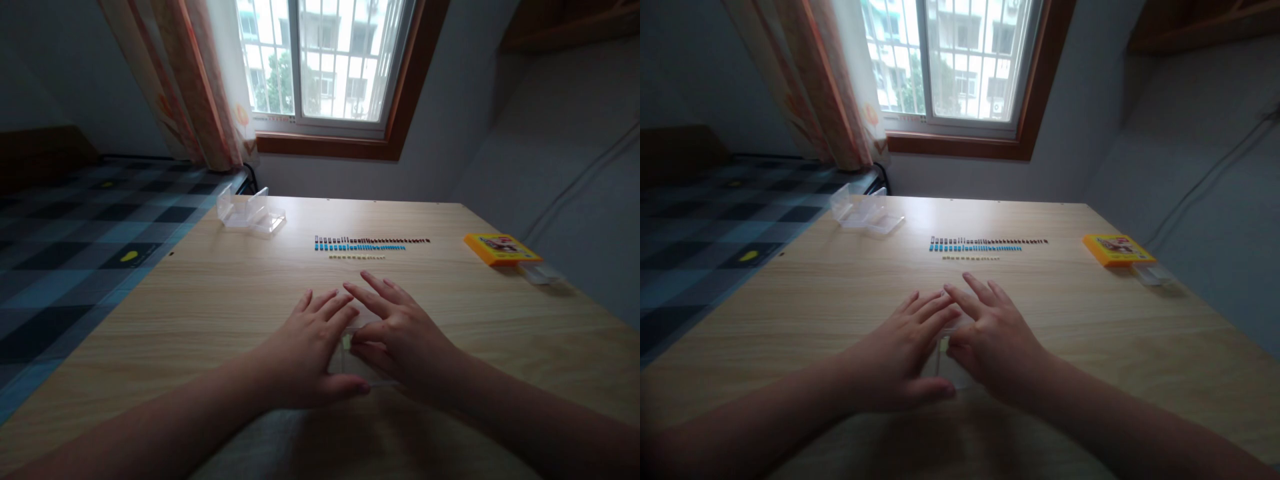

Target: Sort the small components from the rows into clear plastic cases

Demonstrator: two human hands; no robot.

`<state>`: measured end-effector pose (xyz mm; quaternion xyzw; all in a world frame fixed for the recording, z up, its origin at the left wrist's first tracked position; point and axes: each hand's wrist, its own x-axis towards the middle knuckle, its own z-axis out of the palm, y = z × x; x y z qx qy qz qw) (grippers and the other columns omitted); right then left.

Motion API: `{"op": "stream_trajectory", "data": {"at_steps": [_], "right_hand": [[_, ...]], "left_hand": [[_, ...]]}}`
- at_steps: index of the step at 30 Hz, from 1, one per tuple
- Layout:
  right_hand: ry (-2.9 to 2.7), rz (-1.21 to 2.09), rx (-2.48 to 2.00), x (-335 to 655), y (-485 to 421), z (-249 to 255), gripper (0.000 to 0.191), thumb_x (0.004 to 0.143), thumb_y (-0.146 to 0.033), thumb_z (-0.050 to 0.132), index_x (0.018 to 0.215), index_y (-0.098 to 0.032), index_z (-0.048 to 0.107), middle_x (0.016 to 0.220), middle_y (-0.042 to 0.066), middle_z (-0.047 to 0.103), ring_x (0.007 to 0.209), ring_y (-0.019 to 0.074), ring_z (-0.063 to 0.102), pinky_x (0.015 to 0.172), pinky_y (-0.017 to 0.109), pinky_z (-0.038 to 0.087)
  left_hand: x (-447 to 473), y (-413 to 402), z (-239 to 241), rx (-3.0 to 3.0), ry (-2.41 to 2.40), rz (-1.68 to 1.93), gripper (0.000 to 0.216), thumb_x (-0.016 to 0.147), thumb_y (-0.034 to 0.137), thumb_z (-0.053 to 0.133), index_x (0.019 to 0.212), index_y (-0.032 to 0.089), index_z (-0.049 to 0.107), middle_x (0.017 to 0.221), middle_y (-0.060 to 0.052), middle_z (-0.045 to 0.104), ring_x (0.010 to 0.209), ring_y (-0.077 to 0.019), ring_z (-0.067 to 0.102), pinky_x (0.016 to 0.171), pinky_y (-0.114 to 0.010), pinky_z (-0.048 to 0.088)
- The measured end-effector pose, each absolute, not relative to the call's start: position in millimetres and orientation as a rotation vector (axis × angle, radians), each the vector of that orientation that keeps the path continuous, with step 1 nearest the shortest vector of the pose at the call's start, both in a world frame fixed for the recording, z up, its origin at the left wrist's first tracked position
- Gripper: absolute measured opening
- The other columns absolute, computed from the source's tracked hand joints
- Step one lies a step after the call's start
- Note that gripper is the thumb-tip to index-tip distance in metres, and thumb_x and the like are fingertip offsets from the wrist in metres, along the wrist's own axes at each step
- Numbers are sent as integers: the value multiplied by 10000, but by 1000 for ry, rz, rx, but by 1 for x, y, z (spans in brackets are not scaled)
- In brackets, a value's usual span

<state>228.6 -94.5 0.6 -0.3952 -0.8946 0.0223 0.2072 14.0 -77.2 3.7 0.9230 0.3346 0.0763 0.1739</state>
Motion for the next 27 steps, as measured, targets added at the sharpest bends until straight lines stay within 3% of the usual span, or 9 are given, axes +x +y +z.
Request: {"op": "stream_trajectory", "data": {"at_steps": [27], "right_hand": [[-2472, -33, -1056, 228, -93, -5, 79, 796, -197, 812, 783, -273, 797, 1526, 75, 534, 1464, 397, 401, 1117, 659, 385]], "left_hand": [[16, -77, 4, 2615, 948, 221, 926, 795, 695, 706, 1496, 146, 452, 1602, -202, 399, 1500, -434, 308, 1199, -725, 167]]}}
